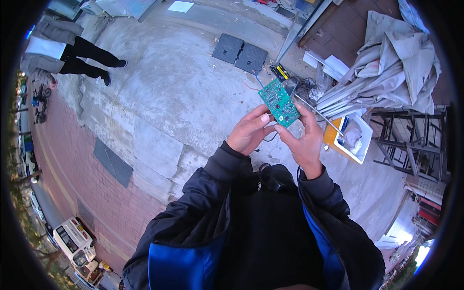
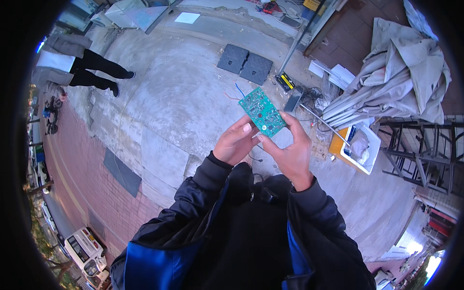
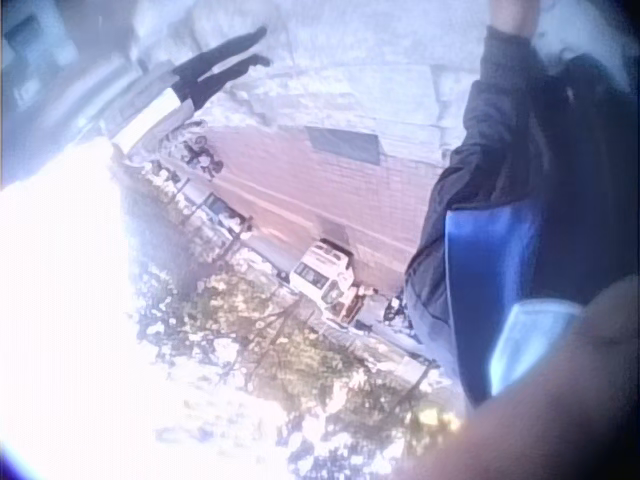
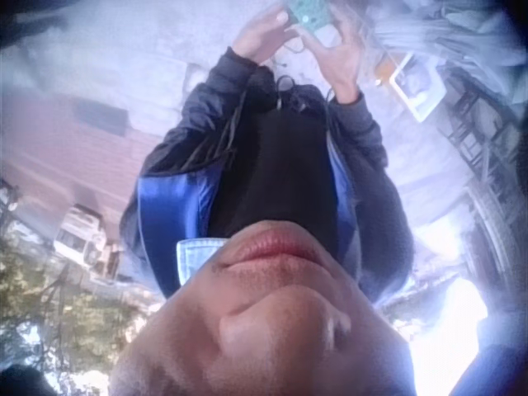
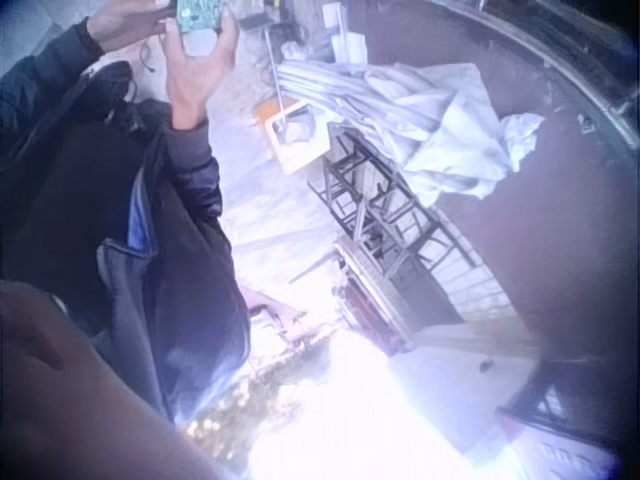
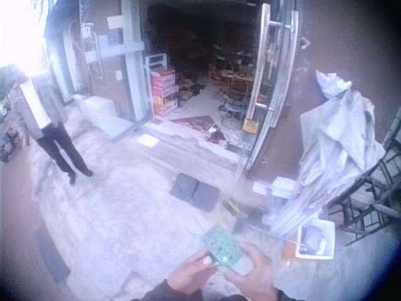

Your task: The person inspects a small circuit board with a magnifying glass, then connects it to a power strip and uses a multimeter to measure voltage. The person handles the board, power strip, and multimeter throughout the clip.

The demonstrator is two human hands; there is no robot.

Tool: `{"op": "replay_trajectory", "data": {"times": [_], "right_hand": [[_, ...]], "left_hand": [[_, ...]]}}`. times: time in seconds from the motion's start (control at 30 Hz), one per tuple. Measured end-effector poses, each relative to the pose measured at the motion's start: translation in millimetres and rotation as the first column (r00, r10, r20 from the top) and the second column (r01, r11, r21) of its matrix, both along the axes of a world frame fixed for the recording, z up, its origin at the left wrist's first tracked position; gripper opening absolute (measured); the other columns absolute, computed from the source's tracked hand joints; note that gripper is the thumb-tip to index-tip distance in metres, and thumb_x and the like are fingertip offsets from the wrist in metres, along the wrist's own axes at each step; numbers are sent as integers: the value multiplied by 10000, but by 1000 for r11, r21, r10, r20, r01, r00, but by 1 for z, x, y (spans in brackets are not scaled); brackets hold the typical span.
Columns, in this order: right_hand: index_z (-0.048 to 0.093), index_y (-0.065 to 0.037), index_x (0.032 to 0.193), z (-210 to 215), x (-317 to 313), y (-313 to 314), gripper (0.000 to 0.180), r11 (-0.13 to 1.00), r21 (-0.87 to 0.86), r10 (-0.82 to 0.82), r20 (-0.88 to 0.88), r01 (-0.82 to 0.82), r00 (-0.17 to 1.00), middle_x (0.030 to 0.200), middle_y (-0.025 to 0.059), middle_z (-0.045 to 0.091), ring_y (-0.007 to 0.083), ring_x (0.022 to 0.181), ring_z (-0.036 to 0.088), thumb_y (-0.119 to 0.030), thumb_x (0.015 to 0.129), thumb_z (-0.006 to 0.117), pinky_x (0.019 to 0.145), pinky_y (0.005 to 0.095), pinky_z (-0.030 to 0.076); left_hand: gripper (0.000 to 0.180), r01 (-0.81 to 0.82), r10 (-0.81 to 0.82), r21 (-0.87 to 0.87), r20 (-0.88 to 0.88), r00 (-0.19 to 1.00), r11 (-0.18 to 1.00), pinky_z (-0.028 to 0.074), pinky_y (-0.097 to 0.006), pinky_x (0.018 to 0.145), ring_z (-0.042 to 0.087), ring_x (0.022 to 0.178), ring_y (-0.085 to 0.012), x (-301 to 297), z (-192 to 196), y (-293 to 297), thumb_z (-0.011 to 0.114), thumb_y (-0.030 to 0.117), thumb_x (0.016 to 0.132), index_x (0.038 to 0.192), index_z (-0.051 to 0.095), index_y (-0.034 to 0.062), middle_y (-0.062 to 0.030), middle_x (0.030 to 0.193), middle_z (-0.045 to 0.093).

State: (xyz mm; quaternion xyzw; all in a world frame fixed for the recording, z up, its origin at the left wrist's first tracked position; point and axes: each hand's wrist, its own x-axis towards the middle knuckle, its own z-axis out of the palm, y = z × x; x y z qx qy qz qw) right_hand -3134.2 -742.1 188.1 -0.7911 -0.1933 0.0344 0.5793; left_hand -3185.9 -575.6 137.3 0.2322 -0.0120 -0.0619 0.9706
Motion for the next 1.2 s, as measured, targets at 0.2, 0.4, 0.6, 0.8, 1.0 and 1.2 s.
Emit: {"op": "replay_trajectory", "data": {"times": [0.2, 0.4, 0.6, 0.8, 1.0, 1.2], "right_hand": [[602, 34, 1274, 12, 24, 26, 647, 997, -13, 76, 171, -75, 982, 1229, 179, 681, 274, 1120, 674, -163, 736, 903, 973, 374, 521], [604, 30, 1257, 9, 69, 46, 662, 987, -6, 157, 193, -159, 969, 1213, 189, 680, 305, 1110, 678, -194, 721, 922, 959, 386, 528], [600, 24, 1250, 5, 142, 74, 688, 957, 46, 269, 221, -286, 937, 1228, 189, 670, 315, 1126, 669, -236, 712, 940, 970, 389, 523], [568, 6, 1266, 4, 209, 93, 704, 922, 30, 357, 318, -386, 878, 1251, 177, 606, 356, 1157, 608, -263, 727, 933, 986, 428, 496], [571, 13, 1265, 2, 239, 99, 694, 911, -10, 393, 319, -411, 863, 1228, 172, 603, 351, 1139, 609, -229, 722, 929, 979, 429, 496], [573, 18, 1263, 2, 245, 106, 687, 915, -44, 398, 271, -402, 876, 1234, 177, 596, 346, 1128, 609, -210, 720, 927, 970, 424, 499]], "left_hand": [[531, -155, 155, -8, 44, 987, 988, 405, -397, 1110, 495, 1352, -224, 16, 19, 16, 561, 194, 1053, 1520, 400, -1, -121, 1453, 540], [601, -247, 244, 39, 61, 968, 968, 396, -409, 1134, 487, 1366, -239, 46, 26, 33, 591, 220, 1040, 1545, 357, -7, -128, 1485, 511], [614, -361, 356, 110, 59, 933, 926, 366, -418, 1166, 469, 1389, -245, 105, 34, 51, 605, 239, 1029, 1532, 366, -18, -132, 1495, 498], [612, -424, 429, 162, 8, 903, 891, 357, -405, 1168, 474, 1383, -233, 156, 37, 62, 596, 272, 1034, 1523, 373, -20, -125, 1479, 510], [599, -452, 460, 137, -35, 887, 882, 384, -382, 1145, 507, 1347, -213, 185, 29, 66, 579, 287, 1042, 1521, 377, -10, -114, 1456, 529], [634, -418, 433, 179, -56, 899, 891, 373, -424, 1159, 511, 1347, -240, 194, 25, 79, 589, 360, 1023, 1504, 392, -3, -128, 1453, 528]]}}
